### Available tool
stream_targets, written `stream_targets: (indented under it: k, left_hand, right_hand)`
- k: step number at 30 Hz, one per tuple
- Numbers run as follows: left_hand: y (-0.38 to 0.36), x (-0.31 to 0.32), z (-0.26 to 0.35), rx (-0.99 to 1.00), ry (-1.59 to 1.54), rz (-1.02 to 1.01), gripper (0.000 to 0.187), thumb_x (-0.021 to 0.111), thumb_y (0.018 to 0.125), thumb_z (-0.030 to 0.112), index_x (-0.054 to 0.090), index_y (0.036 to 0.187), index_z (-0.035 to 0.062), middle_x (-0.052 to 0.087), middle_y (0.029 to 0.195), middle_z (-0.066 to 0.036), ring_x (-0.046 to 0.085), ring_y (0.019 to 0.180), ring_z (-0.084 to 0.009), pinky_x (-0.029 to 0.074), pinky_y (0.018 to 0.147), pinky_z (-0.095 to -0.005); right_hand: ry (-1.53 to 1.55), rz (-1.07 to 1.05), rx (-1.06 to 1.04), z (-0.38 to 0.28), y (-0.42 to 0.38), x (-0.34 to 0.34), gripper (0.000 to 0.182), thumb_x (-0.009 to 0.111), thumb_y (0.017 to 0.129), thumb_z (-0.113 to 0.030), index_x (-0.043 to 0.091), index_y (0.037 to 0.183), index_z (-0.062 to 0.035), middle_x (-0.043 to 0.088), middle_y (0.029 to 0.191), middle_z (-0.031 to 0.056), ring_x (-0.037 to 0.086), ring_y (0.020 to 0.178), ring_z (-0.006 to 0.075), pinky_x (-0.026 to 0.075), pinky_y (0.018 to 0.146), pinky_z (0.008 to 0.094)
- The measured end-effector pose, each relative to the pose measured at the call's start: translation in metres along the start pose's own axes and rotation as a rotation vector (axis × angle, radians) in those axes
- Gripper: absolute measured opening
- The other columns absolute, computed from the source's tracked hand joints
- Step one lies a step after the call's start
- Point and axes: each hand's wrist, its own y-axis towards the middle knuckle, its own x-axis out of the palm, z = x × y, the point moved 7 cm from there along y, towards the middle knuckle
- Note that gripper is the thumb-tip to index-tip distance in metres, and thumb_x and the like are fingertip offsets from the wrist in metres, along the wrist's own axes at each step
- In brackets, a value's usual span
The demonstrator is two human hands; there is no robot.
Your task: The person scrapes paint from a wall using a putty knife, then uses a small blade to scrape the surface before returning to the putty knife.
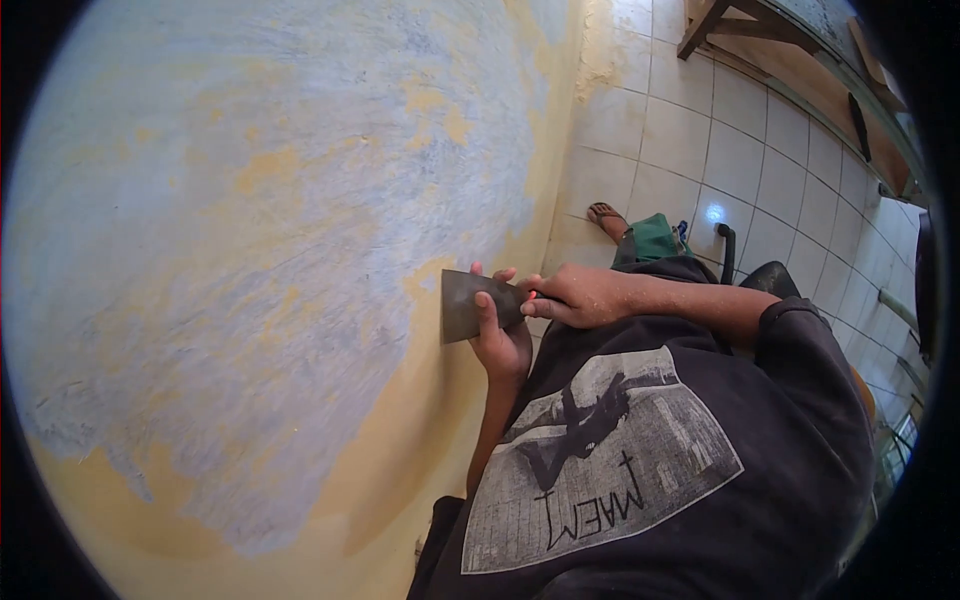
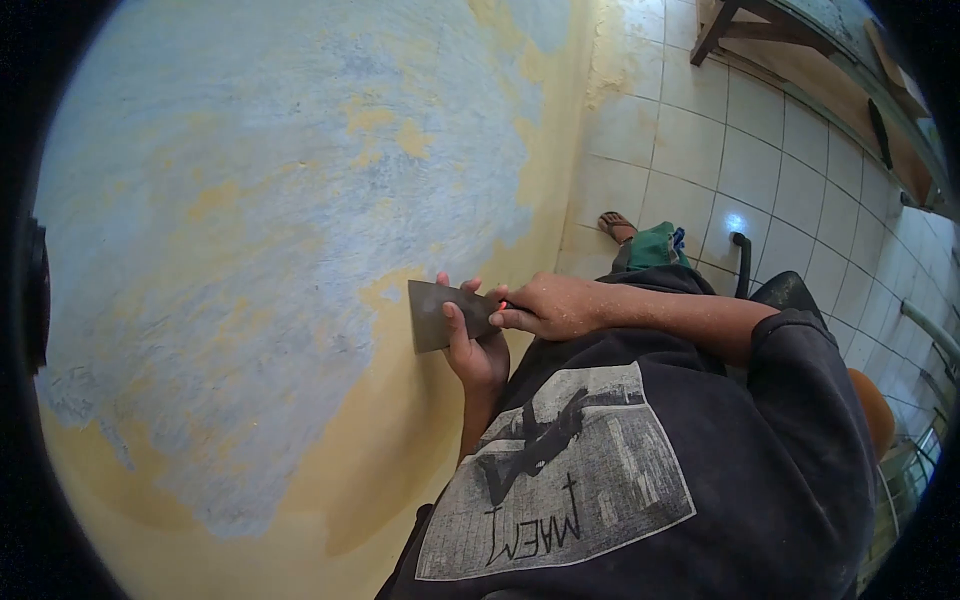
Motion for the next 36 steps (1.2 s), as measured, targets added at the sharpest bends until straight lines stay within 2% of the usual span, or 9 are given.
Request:
stream_targets:
  k: [6, 9, 15, 18, 21, 25, 30, 33, 36]
  left_hand:
    - [0.003, -0.009, -0.007, 0.019, 0.004, 0.01, 0.062, 0.053, 0.1, 0.036, 0.028, 0.148, 0.0054, 0.057, 0.12, -0.017, 0.066, 0.1, -0.0346, 0.05, 0.085, -0.0403]
    - [0.002, -0.008, -0.008, 0.018, -0.032, 0.018, 0.061, 0.053, 0.101, 0.035, 0.027, 0.148, 0.0051, 0.057, 0.12, -0.018, 0.066, 0.099, -0.0348, 0.05, 0.085, -0.0406]
    - [0.005, -0.016, -0.013, 0.039, -0.055, -0.015, 0.06, 0.051, 0.102, 0.034, 0.027, 0.148, 0.006, 0.057, 0.121, -0.017, 0.065, 0.101, -0.0347, 0.051, 0.085, -0.0405]
    - [0.005, -0.014, -0.011, 0.049, -0.049, -0.011, 0.06, 0.051, 0.102, 0.035, 0.028, 0.148, 0.0065, 0.057, 0.121, -0.017, 0.065, 0.101, -0.0344, 0.051, 0.085, -0.0401]
    - [0.004, -0.01, -0.011, 0.04, -0.071, -0.027, 0.06, 0.052, 0.101, 0.035, 0.028, 0.148, 0.006, 0.057, 0.121, -0.017, 0.065, 0.1, -0.0343, 0.051, 0.086, -0.0405]
    - [0.005, -0.006, -0.006, 0.047, -0.018, -0.018, 0.06, 0.052, 0.101, 0.035, 0.029, 0.148, 0.006, 0.057, 0.121, -0.017, 0.065, 0.1, -0.0344, 0.05, 0.086, -0.0414]
    - [0.004, -0.007, -0.009, 0.038, -0.041, -0.009, 0.06, 0.052, 0.101, 0.035, 0.029, 0.148, 0.0059, 0.057, 0.12, -0.017, 0.066, 0.099, -0.0342, 0.051, 0.086, -0.0417]
    - [0.006, -0.014, -0.014, 0.014, -0.024, 0.006, 0.061, 0.052, 0.101, 0.035, 0.028, 0.149, 0.0054, 0.057, 0.12, -0.017, 0.065, 0.1, -0.034, 0.051, 0.087, -0.0419]
    - [0.005, -0.01, -0.012, 0.014, -0.041, 0.006, 0.06, 0.052, 0.101, 0.035, 0.028, 0.148, 0.0057, 0.057, 0.12, -0.017, 0.065, 0.1, -0.0339, 0.05, 0.087, -0.0421]
  right_hand:
    - [-0.033, -0.068, 0.011, 0.007, 0.004, 0.004, 0.048, 0.047, 0.101, -0.044, 0.06, 0.105, 0.002, 0.062, 0.078, 0.0294, 0.061, 0.078, 0.0478, 0.047, 0.072, 0.0514]
    - [0.004, -0.002, 0.019, 0.004, 0.003, 0.003, 0.047, 0.047, 0.101, -0.043, 0.061, 0.107, 0.0017, 0.062, 0.078, 0.0294, 0.061, 0.079, 0.0476, 0.047, 0.072, 0.0517]
    - [-0.11, -0.079, -0.01, 0.001, 0.005, 0.0, 0.045, 0.047, 0.101, -0.041, 0.057, 0.12, -0.0016, 0.062, 0.079, 0.0288, 0.061, 0.08, 0.0469, 0.047, 0.073, 0.0521]
    - [-0.039, -0.041, -0.032, -0.003, 0.004, -0.002, 0.045, 0.047, 0.101, -0.041, 0.054, 0.124, -0.0027, 0.063, 0.082, 0.029, 0.062, 0.081, 0.0469, 0.047, 0.074, 0.0517]
    - [-0.083, -0.093, 0.063, -0.005, 0.001, -0.003, 0.044, 0.046, 0.101, -0.041, 0.055, 0.122, -0.0023, 0.064, 0.084, 0.0284, 0.062, 0.083, 0.0467, 0.048, 0.075, 0.051]
    - [-0.08, -0.069, -0.006, -0.004, 0.002, -0.006, 0.045, 0.045, 0.102, -0.041, 0.056, 0.122, -0.0022, 0.064, 0.084, 0.028, 0.062, 0.084, 0.046, 0.048, 0.076, 0.0502]
    - [-0.044, -0.074, 0.036, -0.007, 0.001, -0.004, 0.046, 0.044, 0.102, -0.041, 0.056, 0.121, -0.0016, 0.064, 0.086, 0.0287, 0.063, 0.086, 0.0454, 0.048, 0.077, 0.05]
    - [-0.106, -0.091, 0.038, 0.013, 0.006, 0.005, 0.045, 0.044, 0.102, -0.04, 0.056, 0.121, -0.0016, 0.064, 0.085, 0.0283, 0.063, 0.085, 0.0449, 0.048, 0.077, 0.05]
    - [-0.042, -0.043, 0.028, -0.005, 0.001, -0.003, 0.045, 0.045, 0.102, -0.04, 0.057, 0.119, -0.0012, 0.064, 0.084, 0.0281, 0.063, 0.085, 0.0447, 0.048, 0.077, 0.05]
